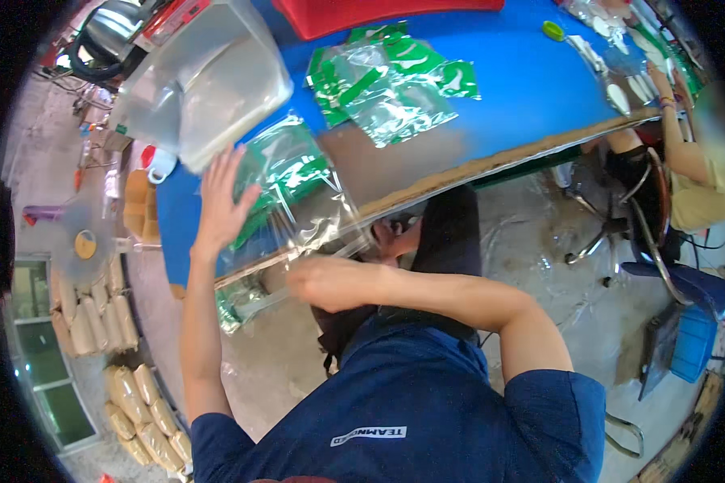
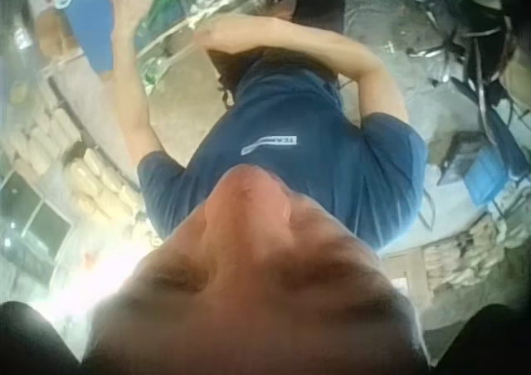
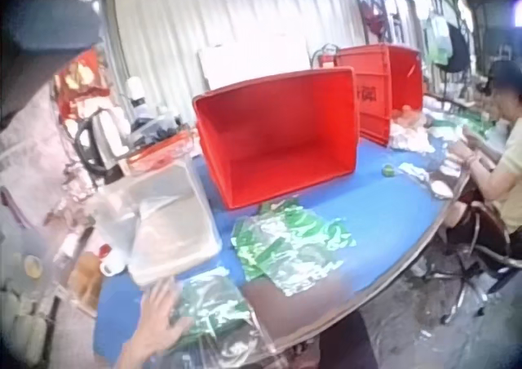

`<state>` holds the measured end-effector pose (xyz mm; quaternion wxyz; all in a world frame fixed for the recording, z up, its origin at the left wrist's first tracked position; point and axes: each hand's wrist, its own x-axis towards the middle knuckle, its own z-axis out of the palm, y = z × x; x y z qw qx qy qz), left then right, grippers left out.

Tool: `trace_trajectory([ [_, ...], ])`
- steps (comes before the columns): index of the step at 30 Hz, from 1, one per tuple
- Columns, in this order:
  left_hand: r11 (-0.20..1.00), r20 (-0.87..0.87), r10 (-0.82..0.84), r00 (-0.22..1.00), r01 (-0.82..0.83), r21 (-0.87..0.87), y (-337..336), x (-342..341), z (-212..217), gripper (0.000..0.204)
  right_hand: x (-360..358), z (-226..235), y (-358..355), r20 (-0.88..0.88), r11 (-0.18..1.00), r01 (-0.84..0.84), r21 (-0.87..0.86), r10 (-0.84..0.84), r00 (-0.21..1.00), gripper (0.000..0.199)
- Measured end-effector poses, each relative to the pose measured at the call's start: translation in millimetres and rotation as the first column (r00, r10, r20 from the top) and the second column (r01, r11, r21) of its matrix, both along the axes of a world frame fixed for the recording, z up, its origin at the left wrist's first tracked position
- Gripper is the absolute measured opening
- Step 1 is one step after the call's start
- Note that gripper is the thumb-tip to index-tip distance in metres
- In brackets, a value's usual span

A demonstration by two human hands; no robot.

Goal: The recorder is seen counting and placing small green packets into clear plastic bags in a manufacturing setting.

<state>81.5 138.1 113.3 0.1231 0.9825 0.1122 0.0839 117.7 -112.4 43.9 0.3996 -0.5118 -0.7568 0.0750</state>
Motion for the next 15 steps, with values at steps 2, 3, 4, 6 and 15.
trace_trajectory([
  [2, 0.976, -0.072, -0.021, 0.997, 0.036, 0.217, -25, -6, -19, 0.082, 28, 45, -29, -0.226, 0.975, -0.020, -0.220, -0.031, 0.974, 0.013],
  [3, 0.959, -0.033, 0.014, 0.999, -0.004, 0.284, -37, -7, -23, 0.084, 55, 63, -34, -0.285, 0.972, 0.087, -0.218, -0.149, 0.947, 0.015],
  [4, 0.960, -0.015, 0.035, 0.999, -0.030, 0.277, -38, -8, -27, 0.084, 87, 84, -31, -0.275, 0.922, 0.293, -0.254, -0.359, 0.892, 0.023],
  [6, 0.960, 0.019, 0.052, 0.998, -0.055, 0.274, -39, -6, -32, 0.084, 173, 60, 2, -0.238, 0.728, 0.685, 0.026, -0.661, 0.711, 0.039],
  [15, 0.959, -0.043, 0.114, 0.993, -0.099, 0.266, -24, -46, -34, 0.085, 257, -24, 19, 0.341, 0.275, 0.955, -0.116, -0.892, 0.298, 0.092],
])
